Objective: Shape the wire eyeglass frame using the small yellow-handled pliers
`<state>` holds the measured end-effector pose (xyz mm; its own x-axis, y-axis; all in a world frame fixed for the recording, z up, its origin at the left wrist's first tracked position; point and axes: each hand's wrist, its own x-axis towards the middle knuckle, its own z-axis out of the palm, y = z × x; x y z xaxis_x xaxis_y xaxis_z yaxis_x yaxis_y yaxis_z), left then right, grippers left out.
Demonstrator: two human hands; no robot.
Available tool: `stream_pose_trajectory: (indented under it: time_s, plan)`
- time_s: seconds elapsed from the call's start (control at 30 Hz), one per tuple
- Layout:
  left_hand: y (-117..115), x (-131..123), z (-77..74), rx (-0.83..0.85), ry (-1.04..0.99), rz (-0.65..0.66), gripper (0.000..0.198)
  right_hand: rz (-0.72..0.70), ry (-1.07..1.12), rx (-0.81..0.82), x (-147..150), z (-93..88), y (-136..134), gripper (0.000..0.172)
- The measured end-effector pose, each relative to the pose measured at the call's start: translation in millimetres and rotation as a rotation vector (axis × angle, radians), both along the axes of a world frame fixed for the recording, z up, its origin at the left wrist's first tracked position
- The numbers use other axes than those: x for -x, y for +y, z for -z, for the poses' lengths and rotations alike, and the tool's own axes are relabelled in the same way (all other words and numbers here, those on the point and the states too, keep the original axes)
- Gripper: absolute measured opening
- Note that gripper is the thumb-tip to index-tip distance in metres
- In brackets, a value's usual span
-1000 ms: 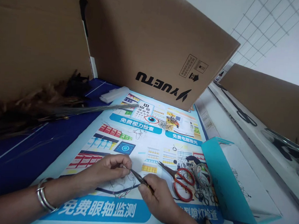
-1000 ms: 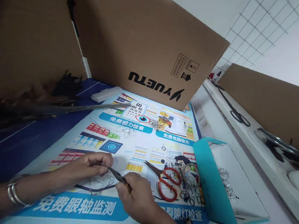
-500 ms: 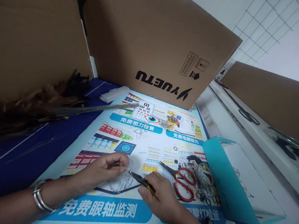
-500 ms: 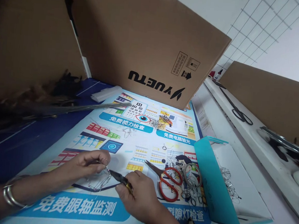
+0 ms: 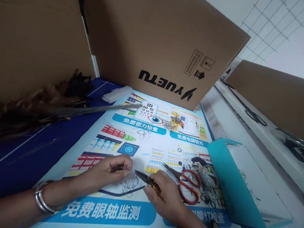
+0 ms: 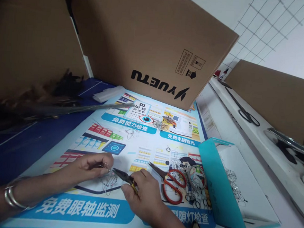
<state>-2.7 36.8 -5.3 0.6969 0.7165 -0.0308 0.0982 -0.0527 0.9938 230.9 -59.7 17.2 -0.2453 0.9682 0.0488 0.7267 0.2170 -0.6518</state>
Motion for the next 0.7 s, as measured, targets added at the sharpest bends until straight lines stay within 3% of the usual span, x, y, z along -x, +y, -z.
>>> stream_pose_trajectory:
  time_s: [0.33, 0.7]
  plan:
    - [0.0, -0.6, 1.2, -0.054, 0.030, 0.043, 0.012, -0.036, -0.043, -0.001, 0.6, -6.3, 0.8, 0.023]
    - [0.0, 0.5, 0.2, -0.029, -0.004, 0.152, 0.027, -0.084, -0.120, 0.018, 0.2, -9.5, 2.3, 0.026]
